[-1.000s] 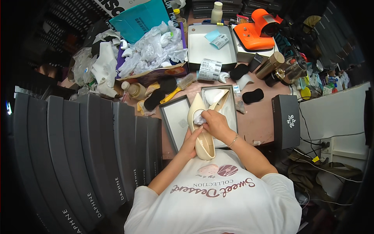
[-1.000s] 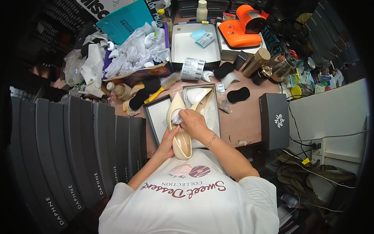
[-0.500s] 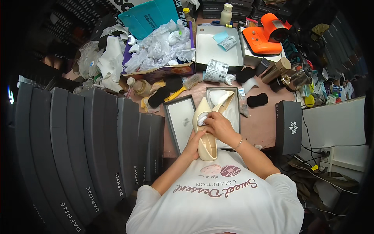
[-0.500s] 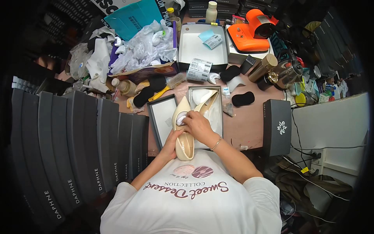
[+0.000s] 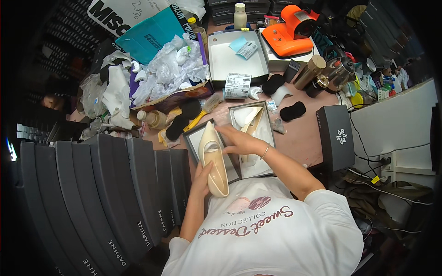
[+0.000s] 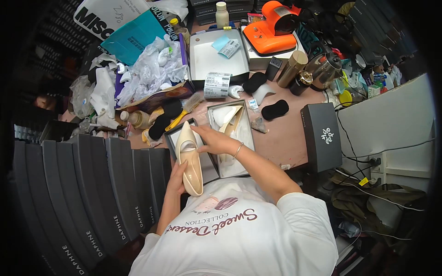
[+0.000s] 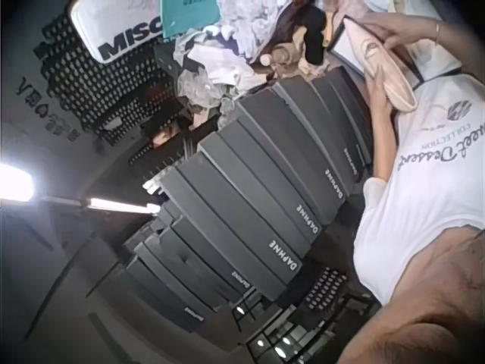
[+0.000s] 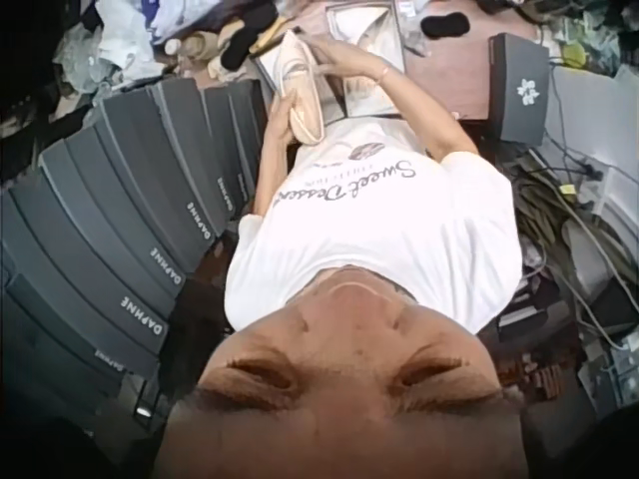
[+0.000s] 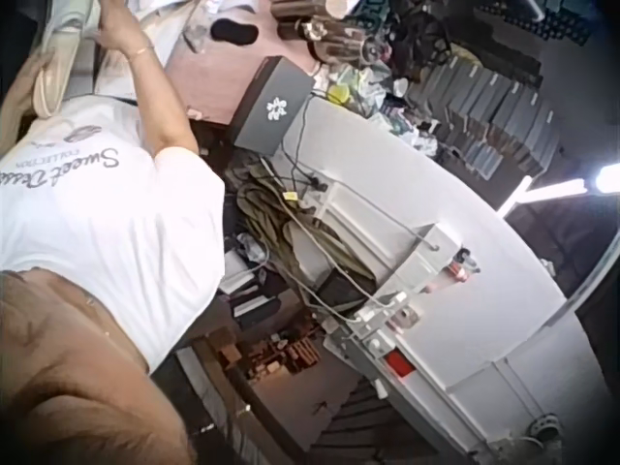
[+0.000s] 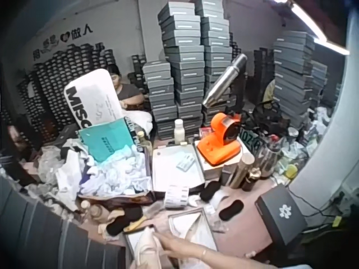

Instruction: The person is inspecting, cleaning with a brush and sponge, and then packaging pairs of shoes into boxes with protective wrapping.

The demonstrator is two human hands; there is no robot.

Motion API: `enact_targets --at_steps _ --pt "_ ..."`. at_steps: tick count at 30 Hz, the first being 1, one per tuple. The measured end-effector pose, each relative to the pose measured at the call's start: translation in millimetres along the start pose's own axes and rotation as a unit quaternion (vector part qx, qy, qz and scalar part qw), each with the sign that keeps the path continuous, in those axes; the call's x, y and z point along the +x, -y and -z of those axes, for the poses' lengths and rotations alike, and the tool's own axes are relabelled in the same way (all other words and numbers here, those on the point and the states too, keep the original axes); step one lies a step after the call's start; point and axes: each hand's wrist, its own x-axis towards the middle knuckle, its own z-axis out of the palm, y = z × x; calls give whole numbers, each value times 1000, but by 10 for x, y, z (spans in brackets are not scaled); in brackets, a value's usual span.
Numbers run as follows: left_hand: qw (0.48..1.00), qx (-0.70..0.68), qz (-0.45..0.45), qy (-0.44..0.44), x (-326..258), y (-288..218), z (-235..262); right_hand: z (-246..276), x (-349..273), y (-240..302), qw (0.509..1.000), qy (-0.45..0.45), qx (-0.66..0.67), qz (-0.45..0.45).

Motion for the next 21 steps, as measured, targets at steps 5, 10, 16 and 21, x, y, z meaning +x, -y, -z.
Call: enact_targets --at_steps 5,10,16,21 --pt "968 204 -139 -47 106 -214 -32 353 -97 -883 876 -18 -483 2" --pt "969 190 -139 79 178 -74 -482 593 -96 -817 843 -31 -515 150" --pt "970 120 -175 115 141 -102 -661 1162 -225 85 900 -137 -410 56" --pt "948 -217 -157 174 142 -378 -989 545 -492 125 968 -136 -207 -38"
